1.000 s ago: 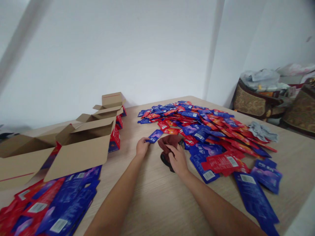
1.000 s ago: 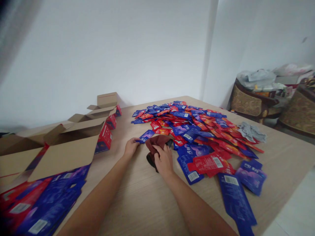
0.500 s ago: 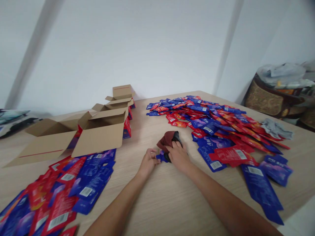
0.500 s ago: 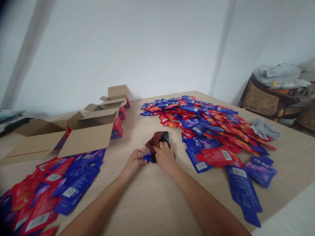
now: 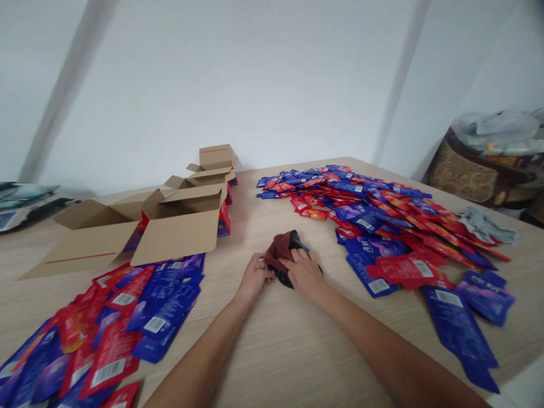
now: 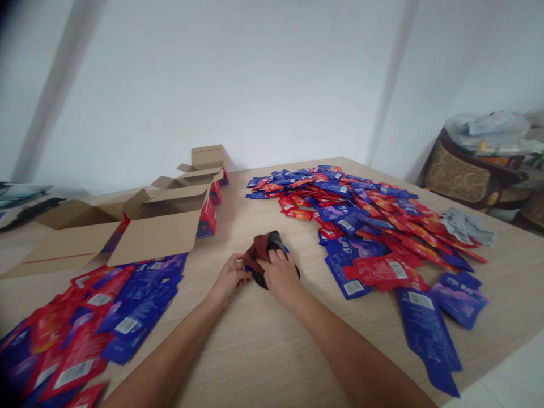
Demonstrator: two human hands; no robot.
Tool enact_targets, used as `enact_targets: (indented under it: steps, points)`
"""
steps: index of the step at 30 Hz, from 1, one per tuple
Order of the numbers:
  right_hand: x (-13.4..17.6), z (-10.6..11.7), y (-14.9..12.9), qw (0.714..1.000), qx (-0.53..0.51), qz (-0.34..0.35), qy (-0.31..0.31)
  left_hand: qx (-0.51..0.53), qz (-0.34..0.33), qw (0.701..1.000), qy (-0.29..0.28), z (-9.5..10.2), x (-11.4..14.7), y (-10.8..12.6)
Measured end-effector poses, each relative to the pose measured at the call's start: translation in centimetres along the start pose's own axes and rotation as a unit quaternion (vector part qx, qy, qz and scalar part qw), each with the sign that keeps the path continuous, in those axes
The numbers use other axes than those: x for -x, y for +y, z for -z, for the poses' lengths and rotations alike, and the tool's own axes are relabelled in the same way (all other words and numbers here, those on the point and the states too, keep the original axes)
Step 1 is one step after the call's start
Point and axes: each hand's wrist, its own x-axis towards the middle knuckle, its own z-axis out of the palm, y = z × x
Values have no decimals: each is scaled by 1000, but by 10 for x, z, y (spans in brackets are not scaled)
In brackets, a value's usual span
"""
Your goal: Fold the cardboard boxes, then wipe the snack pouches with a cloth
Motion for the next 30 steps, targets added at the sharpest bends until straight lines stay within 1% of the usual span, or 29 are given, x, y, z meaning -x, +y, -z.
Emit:
enact_targets:
  steps: [3,5,7,8,10,12,13,14,15,16,17,18,19,20,21,22,23,25,26,27,30]
  points:
    - [-8,-1,27,993,37,-113,-1,-47,-8,999,-22,4,-1,0]
    - [-12,-1,46,986,57,-157,0,-109,-50,992,-46,7,0,1]
    - [-12,-3,58,985,58,-164,6,-195,-124,971,-59,8,2,2]
    - [-12,-5,61,985,51,-164,13,-244,-166,954,-58,9,3,2]
    - [-11,-8,64,985,23,-169,31,-338,-234,911,-43,9,7,4]
    - [-11,-9,67,981,-28,-178,68,-396,-273,877,-16,8,10,6]
    - [-10,-8,69,976,-62,-183,96,-402,-283,871,1,7,11,7]
    - [-10,-6,70,968,-99,-187,132,-390,-286,875,21,6,11,8]
    - [-9,-3,70,957,-132,-191,171,-362,-278,889,38,4,10,9]
    - [-7,1,69,946,-157,-193,210,-316,-257,912,49,1,9,9]
    - [-5,5,66,937,-170,-189,241,-254,-221,940,49,-2,8,9]
    - [-3,9,60,934,-173,-176,259,-184,-173,967,37,-6,7,9]
    - [0,11,52,939,-166,-154,260,-118,-119,986,13,-10,6,8]
    - [2,13,42,951,-153,-122,241,-64,-67,996,-16,-14,6,7]
    - [5,13,31,966,-135,-84,204,-28,-24,999,-39,-17,6,5]
    - [7,12,19,980,-114,-44,155,-11,5,999,-52,-19,6,4]
    - [8,10,9,991,-91,-5,97,-9,25,998,-55,-21,7,3]
    - [6,5,-3,998,-47,33,12,-25,54,997,-53,-21,9,3]
    - [4,3,-4,999,-25,32,-15,-32,66,996,-55,-20,10,5]
    - [1,1,0,999,-5,16,-30,-38,76,994,-62,-18,12,6]
    - [-10,2,30,995,44,-79,-44,-43,103,990,-86,-11,14,11]
